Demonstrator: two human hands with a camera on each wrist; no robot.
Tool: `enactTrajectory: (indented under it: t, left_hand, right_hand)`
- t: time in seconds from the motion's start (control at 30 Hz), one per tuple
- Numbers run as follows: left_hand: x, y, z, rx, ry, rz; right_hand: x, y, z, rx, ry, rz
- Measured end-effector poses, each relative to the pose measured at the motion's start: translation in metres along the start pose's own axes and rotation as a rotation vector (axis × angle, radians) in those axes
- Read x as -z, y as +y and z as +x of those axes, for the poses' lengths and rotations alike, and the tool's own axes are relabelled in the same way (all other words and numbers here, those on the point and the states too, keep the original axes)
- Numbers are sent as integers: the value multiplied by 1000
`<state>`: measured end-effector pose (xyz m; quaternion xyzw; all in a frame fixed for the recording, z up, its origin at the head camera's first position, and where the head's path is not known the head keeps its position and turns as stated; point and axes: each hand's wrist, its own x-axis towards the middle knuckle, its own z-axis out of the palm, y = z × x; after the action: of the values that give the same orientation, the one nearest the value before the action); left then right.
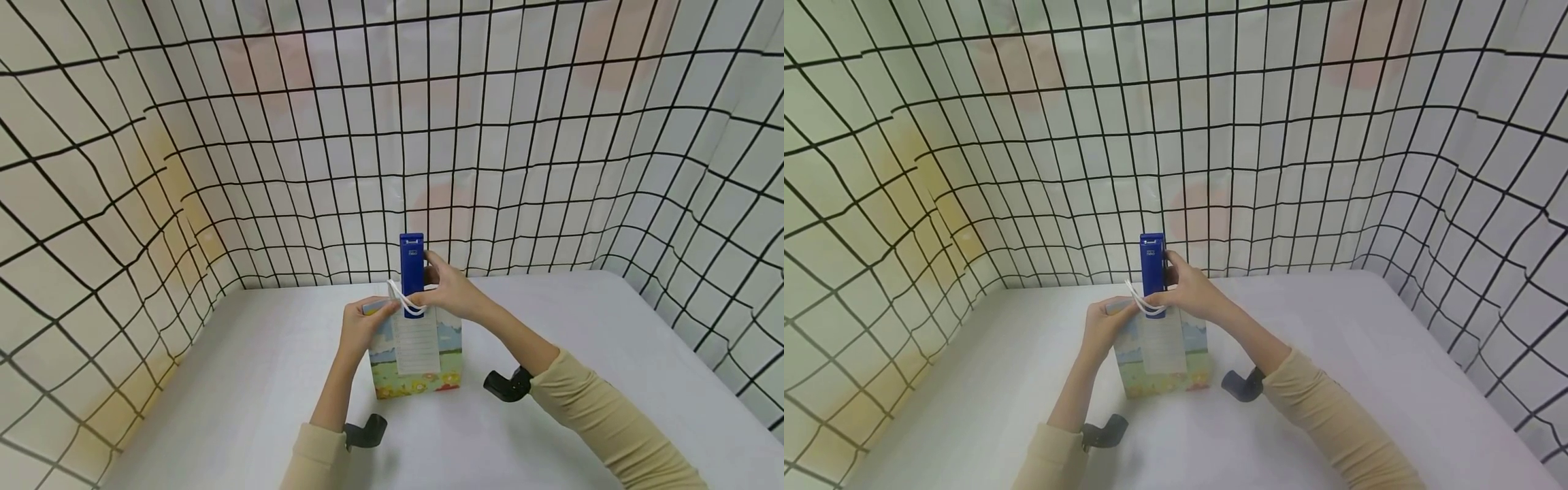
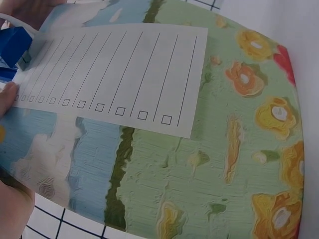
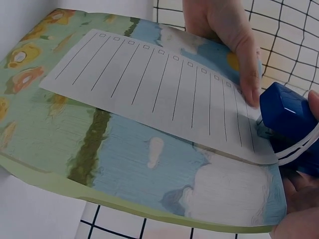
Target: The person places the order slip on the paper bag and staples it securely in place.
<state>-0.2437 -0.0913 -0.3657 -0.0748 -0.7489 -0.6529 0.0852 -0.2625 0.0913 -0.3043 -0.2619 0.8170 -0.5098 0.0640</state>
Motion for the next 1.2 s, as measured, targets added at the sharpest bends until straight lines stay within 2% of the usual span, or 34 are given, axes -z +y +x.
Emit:
enactTrajectory:
  t: [0.1,0.27,0.47,0.8,0.93,1.1,1.2]
  left_hand:
    - [-1,-13,6,-1,1,-4]
    - [1,-13,7,-1,-20,-3]
    - [6,-7,7,-30,-92,30]
    - [16,14,10,-19,-248,232]
    - [16,24,7,-29,-295,326]
    - [12,29,6,-41,-279,492]
    - [9,32,7,-41,-258,529]
  right_hand:
    - [1,1,-1,3,-7,-5]
    - [1,1,-1,17,-6,-4]
    - [2,1,-1,44,-9,2]
    - [3,0,-1,49,-10,-6]
    - [3,1,-1,44,-9,-12]
    - [2,2,-2,55,-7,-21]
    - [1,2,-2,57,-9,-27]
